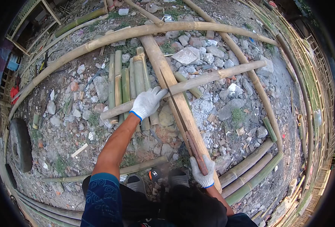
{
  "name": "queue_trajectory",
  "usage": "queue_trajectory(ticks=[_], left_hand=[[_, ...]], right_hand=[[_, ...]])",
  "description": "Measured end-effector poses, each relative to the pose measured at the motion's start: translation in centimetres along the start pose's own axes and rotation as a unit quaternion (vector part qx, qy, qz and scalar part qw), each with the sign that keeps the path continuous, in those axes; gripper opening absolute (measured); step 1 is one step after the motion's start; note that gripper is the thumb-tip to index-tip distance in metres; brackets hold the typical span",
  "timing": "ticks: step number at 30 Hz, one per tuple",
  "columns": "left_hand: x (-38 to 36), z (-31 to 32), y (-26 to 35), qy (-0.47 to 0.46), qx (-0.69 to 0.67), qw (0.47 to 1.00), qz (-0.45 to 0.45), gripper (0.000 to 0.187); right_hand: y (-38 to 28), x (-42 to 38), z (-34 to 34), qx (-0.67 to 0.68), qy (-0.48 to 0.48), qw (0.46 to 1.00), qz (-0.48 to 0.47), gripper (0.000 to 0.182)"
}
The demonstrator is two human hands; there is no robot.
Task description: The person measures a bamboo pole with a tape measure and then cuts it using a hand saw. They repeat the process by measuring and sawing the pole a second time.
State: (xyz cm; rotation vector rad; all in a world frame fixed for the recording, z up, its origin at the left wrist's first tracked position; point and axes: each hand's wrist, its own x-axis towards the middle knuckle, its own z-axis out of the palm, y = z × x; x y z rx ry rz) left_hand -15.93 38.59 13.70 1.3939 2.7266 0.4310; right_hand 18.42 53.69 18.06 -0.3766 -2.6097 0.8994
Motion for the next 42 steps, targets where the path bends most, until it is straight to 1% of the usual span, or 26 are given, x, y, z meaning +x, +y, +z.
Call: queue_trajectory(ticks=[3,5,7,10,12,13,14,16,19,22,24,26,27,28,31,33,34,36,38,39,40,41,42], left_hand=[[-0.3,1.0,-0.5,0.026,0.011,0.999,0.019,0.054],[-0.4,0.5,0.0,0.018,0.013,1.000,0.010,0.054],[-0.4,0.2,-0.3,0.017,0.013,1.000,0.008,0.055],[-0.6,-0.2,0.1,0.047,-0.045,0.998,-0.003,0.049],[0.2,0.0,0.6,0.059,-0.114,0.986,-0.104,0.038],[0.6,0.1,0.8,0.061,-0.148,0.975,-0.154,0.036],[0.9,0.3,1.0,0.032,-0.121,0.977,-0.174,0.036],[2.1,-0.1,1.5,-0.021,-0.068,0.975,-0.211,0.043],[2.2,0.5,1.4,0.008,-0.062,0.976,-0.207,0.048],[2.2,0.6,1.3,-0.002,-0.063,0.977,-0.205,0.048],[2.4,0.5,1.1,-0.004,-0.061,0.979,-0.195,0.041],[2.5,0.5,1.0,-0.003,-0.061,0.979,-0.193,0.038],[2.5,0.4,1.1,-0.005,-0.060,0.980,-0.191,0.038],[2.4,0.4,1.1,-0.007,-0.060,0.980,-0.189,0.038],[2.7,0.4,0.9,-0.010,-0.061,0.981,-0.185,0.037],[2.4,0.7,1.6,0.007,-0.061,0.981,-0.186,0.038],[2.3,0.7,1.6,0.019,-0.060,0.980,-0.188,0.038],[2.1,0.9,1.6,0.007,-0.056,0.979,-0.197,0.038],[2.7,0.9,1.1,0.001,-0.055,0.978,-0.202,0.039],[3.2,0.8,0.8,0.000,-0.059,0.978,-0.201,0.039],[3.3,0.7,0.7,-0.002,-0.064,0.977,-0.203,0.039],[3.3,0.7,0.7,-0.005,-0.068,0.976,-0.206,0.040],[3.1,1.0,1.1,0.019,-0.066,0.976,-0.207,0.039]], right_hand=[[-0.9,5.9,3.1,0.040,0.034,0.999,-0.007,0.016],[-1.5,10.0,5.2,0.070,0.053,0.996,-0.018,0.019],[-1.4,12.3,6.7,0.105,0.070,0.992,-0.031,0.023],[-1.8,11.4,6.8,0.087,0.045,0.995,-0.002,0.026],[-1.7,10.9,6.8,0.077,0.032,0.997,-0.008,0.027],[-1.7,10.7,6.9,0.073,0.024,0.997,-0.008,0.028],[-1.8,10.5,7.2,0.077,0.025,0.997,0.004,0.027],[-1.7,11.0,7.4,0.082,0.029,0.996,0.025,0.025],[-1.6,11.3,6.8,0.045,0.019,0.999,-0.019,0.024],[-1.1,10.5,6.6,0.064,0.011,0.998,0.024,0.029],[-0.4,7.2,5.7,0.051,0.027,0.998,0.011,0.026],[-0.9,3.6,2.4,0.024,-0.007,1.000,0.005,0.023],[-1.4,2.2,1.0,-0.036,-0.023,0.999,0.002,0.020],[-1.9,1.3,0.1,-0.057,-0.030,0.998,-0.012,0.019],[-1.4,1.9,1.3,-0.037,-0.031,0.998,0.030,0.019],[-1.3,7.1,5.0,0.048,0.015,0.998,0.030,0.021],[-1.7,9.9,6.2,0.067,0.039,0.996,0.043,0.022],[-1.7,11.5,7.5,0.066,0.075,0.995,0.002,0.023],[-1.3,10.1,6.6,0.038,0.056,0.997,-0.045,0.022],[-1.3,8.0,5.1,0.012,0.010,1.000,-0.002,0.018],[-1.1,5.4,3.5,-0.010,-0.003,1.000,0.013,0.015],[-1.5,3.7,1.6,-0.040,-0.023,0.999,0.017,0.014],[-1.6,3.3,1.6,-0.032,-0.009,0.999,0.008,0.012]])
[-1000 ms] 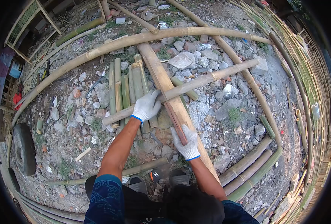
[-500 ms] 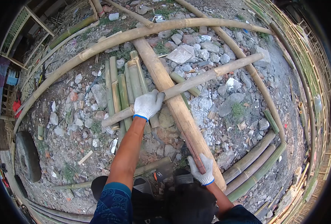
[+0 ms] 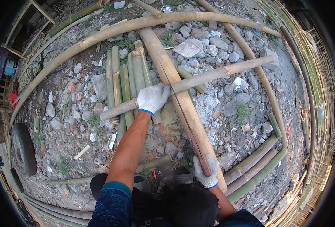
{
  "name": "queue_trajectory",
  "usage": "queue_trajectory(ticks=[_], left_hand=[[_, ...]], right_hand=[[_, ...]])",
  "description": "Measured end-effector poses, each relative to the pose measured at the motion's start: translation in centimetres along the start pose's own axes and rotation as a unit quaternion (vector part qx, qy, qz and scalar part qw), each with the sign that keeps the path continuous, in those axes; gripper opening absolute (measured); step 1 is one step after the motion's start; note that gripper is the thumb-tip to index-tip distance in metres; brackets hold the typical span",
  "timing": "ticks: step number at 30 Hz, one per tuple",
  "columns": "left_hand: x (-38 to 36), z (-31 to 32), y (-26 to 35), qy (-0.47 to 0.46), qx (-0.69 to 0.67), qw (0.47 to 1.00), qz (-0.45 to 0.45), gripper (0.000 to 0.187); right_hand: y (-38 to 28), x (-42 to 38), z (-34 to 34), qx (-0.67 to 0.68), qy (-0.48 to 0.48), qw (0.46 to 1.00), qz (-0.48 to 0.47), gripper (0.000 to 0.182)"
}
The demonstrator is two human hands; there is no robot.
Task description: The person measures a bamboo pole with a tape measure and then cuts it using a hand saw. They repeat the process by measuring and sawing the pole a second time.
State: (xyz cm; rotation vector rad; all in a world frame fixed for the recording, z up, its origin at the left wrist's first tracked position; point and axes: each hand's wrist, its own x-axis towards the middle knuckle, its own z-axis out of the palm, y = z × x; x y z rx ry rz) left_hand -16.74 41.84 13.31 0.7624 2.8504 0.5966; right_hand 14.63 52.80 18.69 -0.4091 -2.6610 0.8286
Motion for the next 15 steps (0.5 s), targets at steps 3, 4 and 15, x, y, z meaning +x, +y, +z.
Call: queue_trajectory(ticks=[3,4,15], left_hand=[[0.0,1.0,0.0,0.016,-0.010,1.000,0.004,0.038],[-0.5,0.8,0.8,0.024,0.018,1.000,-0.007,0.042],[-0.5,1.3,-0.3,0.012,0.012,1.000,-0.011,0.036]], right_hand=[[-0.2,1.2,0.6,-0.034,-0.019,0.999,-0.025,0.011],[0.1,3.7,2.8,-0.040,0.029,0.995,-0.085,0.012],[-0.4,-0.3,-1.1,0.084,0.005,0.993,0.082,0.015]])
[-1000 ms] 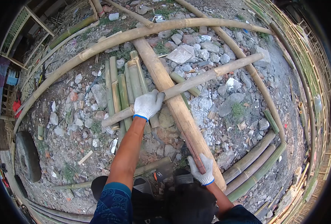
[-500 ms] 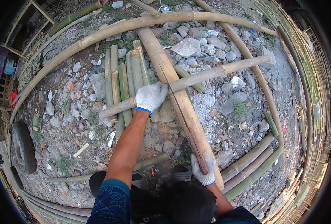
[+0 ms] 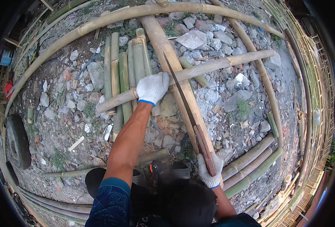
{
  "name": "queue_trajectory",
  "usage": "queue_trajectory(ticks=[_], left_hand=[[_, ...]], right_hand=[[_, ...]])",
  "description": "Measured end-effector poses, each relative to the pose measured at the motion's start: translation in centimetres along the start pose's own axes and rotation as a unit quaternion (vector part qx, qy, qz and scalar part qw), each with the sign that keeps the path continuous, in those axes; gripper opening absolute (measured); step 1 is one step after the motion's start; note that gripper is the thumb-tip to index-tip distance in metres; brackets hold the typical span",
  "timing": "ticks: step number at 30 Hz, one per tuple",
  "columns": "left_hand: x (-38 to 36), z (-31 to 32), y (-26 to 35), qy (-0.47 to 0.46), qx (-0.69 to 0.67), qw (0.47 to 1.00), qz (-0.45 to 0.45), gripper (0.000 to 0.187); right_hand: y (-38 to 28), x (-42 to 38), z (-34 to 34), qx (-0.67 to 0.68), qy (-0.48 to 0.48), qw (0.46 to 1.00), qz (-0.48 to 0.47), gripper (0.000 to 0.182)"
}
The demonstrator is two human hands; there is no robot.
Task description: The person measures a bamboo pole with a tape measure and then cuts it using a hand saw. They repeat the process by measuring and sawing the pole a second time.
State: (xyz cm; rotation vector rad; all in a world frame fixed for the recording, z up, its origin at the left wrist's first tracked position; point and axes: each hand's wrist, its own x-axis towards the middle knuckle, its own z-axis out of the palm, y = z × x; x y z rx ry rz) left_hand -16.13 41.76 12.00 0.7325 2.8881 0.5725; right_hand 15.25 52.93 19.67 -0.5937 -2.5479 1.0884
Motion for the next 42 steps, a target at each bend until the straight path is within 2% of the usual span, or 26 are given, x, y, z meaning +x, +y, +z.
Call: queue_trajectory(ticks=[1,2,3,5,6,7,8,10,12,13,15,17,18,19,22,26,27,30,31,34,37,40,41,42], left_hand=[[0.0,0.1,0.1,-0.009,-0.004,1.000,-0.006,0.037],[0.5,-0.4,0.4,-0.008,-0.007,1.000,-0.013,0.038],[0.3,-0.7,0.8,-0.016,0.008,0.999,-0.036,0.039],[0.5,-0.7,0.2,0.030,0.025,0.999,0.010,0.038],[0.5,-0.6,-0.2,0.052,0.033,0.998,0.032,0.038],[0.6,-0.5,-0.1,-0.001,0.033,0.999,-0.014,0.035],[1.1,-0.8,-0.2,-0.006,0.032,0.999,0.001,0.035],[1.3,-0.7,-0.5,-0.014,0.023,0.999,0.017,0.034],[1.6,-0.9,-0.5,0.015,0.034,0.999,0.015,0.033],[1.8,-1.1,-0.5,0.013,0.047,0.999,0.017,0.033],[0.6,-0.6,-0.1,0.012,0.040,0.999,0.019,0.031],[0.7,-0.8,0.3,0.014,0.040,0.999,-0.005,0.032],[0.4,-0.5,0.2,0.012,0.038,0.999,-0.024,0.032],[0.7,-0.4,-0.5,0.039,0.031,0.999,-0.003,0.034],[-0.5,-0.3,0.4,0.030,0.019,0.999,-0.009,0.036],[-2.3,1.1,0.5,0.038,-0.010,0.998,0.038,0.034],[-2.2,0.3,1.0,0.008,-0.013,1.000,0.020,0.036],[-1.0,-1.0,1.6,-0.069,-0.007,0.998,-0.004,0.036],[-0.9,-0.9,1.8,-0.069,-0.015,0.997,-0.011,0.036],[-0.7,-0.9,2.6,-0.079,-0.014,0.996,-0.026,0.037],[-0.8,-0.6,2.6,-0.072,-0.010,0.997,-0.024,0.038],[-0.7,0.0,2.3,-0.039,-0.026,0.998,-0.036,0.051],[-0.8,0.0,2.5,-0.054,-0.024,0.997,-0.055,0.053],[-0.7,-0.1,2.5,-0.059,-0.020,0.997,-0.051,0.050]], right_hand=[[0.1,0.3,0.5,0.019,0.003,1.000,0.015,0.014],[-0.4,3.6,1.3,-0.084,-0.040,0.994,-0.056,0.012],[-1.2,7.1,3.4,-0.051,-0.039,0.996,-0.056,0.012],[-2.4,12.8,7.0,0.055,0.015,0.997,-0.055,0.012],[-2.4,12.2,6.6,0.034,-0.016,0.999,-0.032,0.012],[-2.3,11.0,5.6,0.013,-0.043,0.999,-0.011,0.013],[-2.1,9.4,4.5,-0.008,-0.067,0.998,0.011,0.014],[-1.5,2.9,0.2,-0.015,-0.059,0.998,0.035,0.016],[-1.7,-0.9,-3.0,-0.111,-0.075,0.990,0.033,0.018],[1.2,-2.0,-1.2,-0.040,-0.063,0.996,0.056,0.019],[-0.1,1.4,0.4,-0.097,-0.050,0.993,-0.054,0.016],[-2.2,9.5,4.5,-0.044,-0.056,0.997,-0.029,0.010],[-2.6,12.3,6.5,0.004,-0.024,0.999,-0.032,0.010],[-2.8,13.5,7.8,0.053,0.002,0.998,-0.034,0.010],[-3.1,11.4,6.0,0.001,0.008,0.997,-0.079,0.010],[-2.5,7.8,5.3,-0.022,0.022,0.998,-0.058,0.009],[-2.5,7.5,5.5,0.006,0.024,0.999,-0.044,0.010],[-0.5,7.9,6.4,-0.036,0.036,0.996,-0.079,0.011],[0.4,7.7,7.4,-0.023,0.076,0.991,-0.105,0.011],[1.4,7.3,7.6,-0.050,0.077,0.994,-0.062,0.020],[-0.6,7.4,5.8,0.008,0.113,0.993,-0.027,0.033],[-3.7,5.6,2.8,0.030,0.023,0.999,0.009,0.046],[-2.3,3.8,2.1,-0.017,0.017,0.999,-0.049,0.054],[-1.8,1.7,0.9,-0.016,-0.001,0.999,-0.031,0.056]])
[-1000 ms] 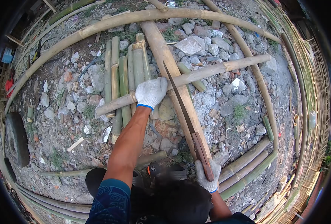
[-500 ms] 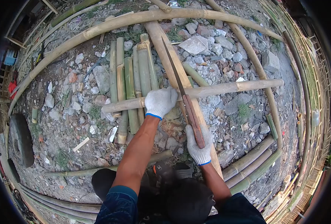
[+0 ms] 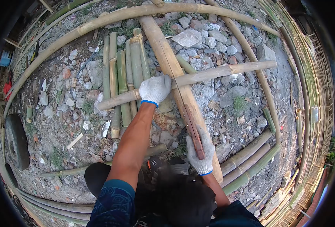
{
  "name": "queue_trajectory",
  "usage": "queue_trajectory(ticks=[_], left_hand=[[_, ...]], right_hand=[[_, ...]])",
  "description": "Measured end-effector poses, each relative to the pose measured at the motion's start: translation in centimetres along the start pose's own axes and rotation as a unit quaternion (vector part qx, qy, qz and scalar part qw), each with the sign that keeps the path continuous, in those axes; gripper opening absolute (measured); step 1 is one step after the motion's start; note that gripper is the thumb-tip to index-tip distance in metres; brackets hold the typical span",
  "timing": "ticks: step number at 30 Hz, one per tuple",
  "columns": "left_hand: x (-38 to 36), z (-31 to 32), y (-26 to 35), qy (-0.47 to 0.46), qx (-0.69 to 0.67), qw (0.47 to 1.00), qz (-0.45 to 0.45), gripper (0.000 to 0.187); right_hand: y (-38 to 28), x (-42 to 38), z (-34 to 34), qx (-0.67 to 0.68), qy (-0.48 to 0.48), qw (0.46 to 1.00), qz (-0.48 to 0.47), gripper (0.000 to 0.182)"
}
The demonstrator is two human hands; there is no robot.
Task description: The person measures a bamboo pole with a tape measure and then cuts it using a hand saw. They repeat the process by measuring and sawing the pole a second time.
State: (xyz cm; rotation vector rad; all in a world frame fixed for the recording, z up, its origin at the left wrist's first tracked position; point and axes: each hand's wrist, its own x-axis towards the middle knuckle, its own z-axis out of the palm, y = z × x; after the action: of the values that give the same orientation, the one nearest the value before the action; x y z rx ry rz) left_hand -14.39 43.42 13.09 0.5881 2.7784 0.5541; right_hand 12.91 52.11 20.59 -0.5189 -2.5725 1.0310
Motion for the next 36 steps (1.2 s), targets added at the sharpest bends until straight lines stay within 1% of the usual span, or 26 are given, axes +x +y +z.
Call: queue_trajectory(ticks=[1,2,3,4,5,7,8,9,11,12,14,15,18,19,20,21,22,23,24,26,28,29,30,33,35,36], left_hand=[[0.0,-0.2,0.0,-0.005,0.005,1.000,0.003,0.046],[0.0,-0.2,-0.1,-0.009,0.009,1.000,0.002,0.042],[-0.2,-0.2,0.0,-0.004,0.008,1.000,-0.004,0.042],[-0.6,-0.1,0.0,0.000,0.006,1.000,-0.010,0.043],[-0.8,-0.1,0.0,0.004,0.005,1.000,-0.015,0.043],[-0.7,0.1,-0.5,0.023,0.020,1.000,0.009,0.040],[-0.6,0.1,-0.8,0.035,0.026,0.999,0.018,0.038],[-1.1,0.9,-1.4,0.051,0.024,0.998,0.014,0.036],[-0.8,1.9,-1.7,0.096,0.018,0.995,0.016,0.033],[-1.4,1.7,-1.3,0.075,0.027,0.996,0.031,0.033],[-2.5,0.6,-1.3,0.046,0.052,0.996,0.053,0.035],[-2.9,0.6,-1.6,0.062,0.056,0.994,0.072,0.034],[-2.8,1.0,-1.6,0.043,0.039,0.998,0.033,0.033],[-2.7,0.8,-1.2,0.034,0.037,0.999,0.007,0.035],[-2.5,0.8,-1.2,0.038,0.031,0.999,0.010,0.035],[-2.2,1.0,-1.3,0.038,0.024,0.999,0.010,0.035],[-2.1,1.1,-1.3,0.043,0.018,0.999,0.012,0.035],[-2.2,0.9,-1.1,0.040,0.017,0.999,0.013,0.036],[-2.0,0.9,-1.1,0.041,0.016,0.999,0.010,0.036],[-2.3,0.9,-1.2,0.034,0.012,0.999,0.005,0.035],[-2.6,0.8,-1.1,0.026,0.013,1.000,0.005,0.037],[-2.8,0.7,-1.0,0.022,0.013,1.000,0.003,0.037],[-2.4,0.7,-1.0,0.031,0.009,0.999,-0.004,0.038],[-2.1,0.8,-1.3,0.047,-0.006,0.998,-0.034,0.042],[-1.1,1.4,-2.0,0.045,-0.016,0.998,-0.037,0.042],[-1.1,1.9,-2.4,0.042,-0.024,0.998,-0.046,0.042]], right_hand=[[0.5,-2.4,-1.2,0.002,-0.020,1.000,0.018,0.058],[1.8,-5.6,-2.3,0.078,-0.043,0.989,0.114,0.057],[2.6,-7.7,-3.1,0.193,-0.047,0.959,0.202,0.057],[3.4,-9.7,-4.0,0.300,-0.031,0.908,0.291,0.057],[3.5,-10.7,-4.7,0.436,0.006,0.824,0.363,0.057],[3.2,-9.5,-4.6,0.292,-0.071,0.919,0.255,0.058],[3.0,-9.0,-4.5,0.217,-0.093,0.952,0.195,0.058],[3.6,-8.1,-3.4,0.211,-0.091,0.954,0.194,0.057],[2.2,-2.1,-1.8,0.109,-0.085,0.983,0.117,0.051],[0.3,1.8,-1.3,0.013,-0.081,0.996,0.046,0.047],[0.0,6.3,1.1,0.040,-0.035,0.999,0.009,0.043],[0.0,7.0,1.8,0.053,-0.029,0.998,-0.006,0.042],[1.0,5.2,2.5,-0.001,-0.049,0.999,0.023,0.042],[1.1,3.6,2.3,0.025,-0.025,0.999,-0.004,0.043],[0.9,1.5,1.0,-0.023,-0.036,0.999,-0.026,0.046],[2.5,-2.0,-0.1,0.062,-0.073,0.992,0.081,0.049],[3.6,-4.8,-1.4,0.152,-0.086,0.971,0.161,0.051],[4.6,-7.6,-2.8,0.236,-0.085,0.937,0.242,0.054],[4.3,-8.9,-4.0,0.322,-0.064,0.897,0.294,0.056],[4.7,-10.2,-4.3,0.391,-0.054,0.866,0.309,0.056],[3.4,-5.4,-1.7,0.361,-0.075,0.902,0.224,0.052],[2.0,-1.1,0.0,0.190,-0.088,0.967,0.146,0.050],[0.9,2.6,1.5,0.012,-0.094,0.994,0.060,0.047],[0.1,4.6,2.8,0.010,-0.017,1.000,0.004,0.044],[0.6,0.5,-0.2,0.010,-0.054,0.998,0.031,0.045],[1.6,-2.6,-2.2,0.013,-0.113,0.991,0.075,0.054]])
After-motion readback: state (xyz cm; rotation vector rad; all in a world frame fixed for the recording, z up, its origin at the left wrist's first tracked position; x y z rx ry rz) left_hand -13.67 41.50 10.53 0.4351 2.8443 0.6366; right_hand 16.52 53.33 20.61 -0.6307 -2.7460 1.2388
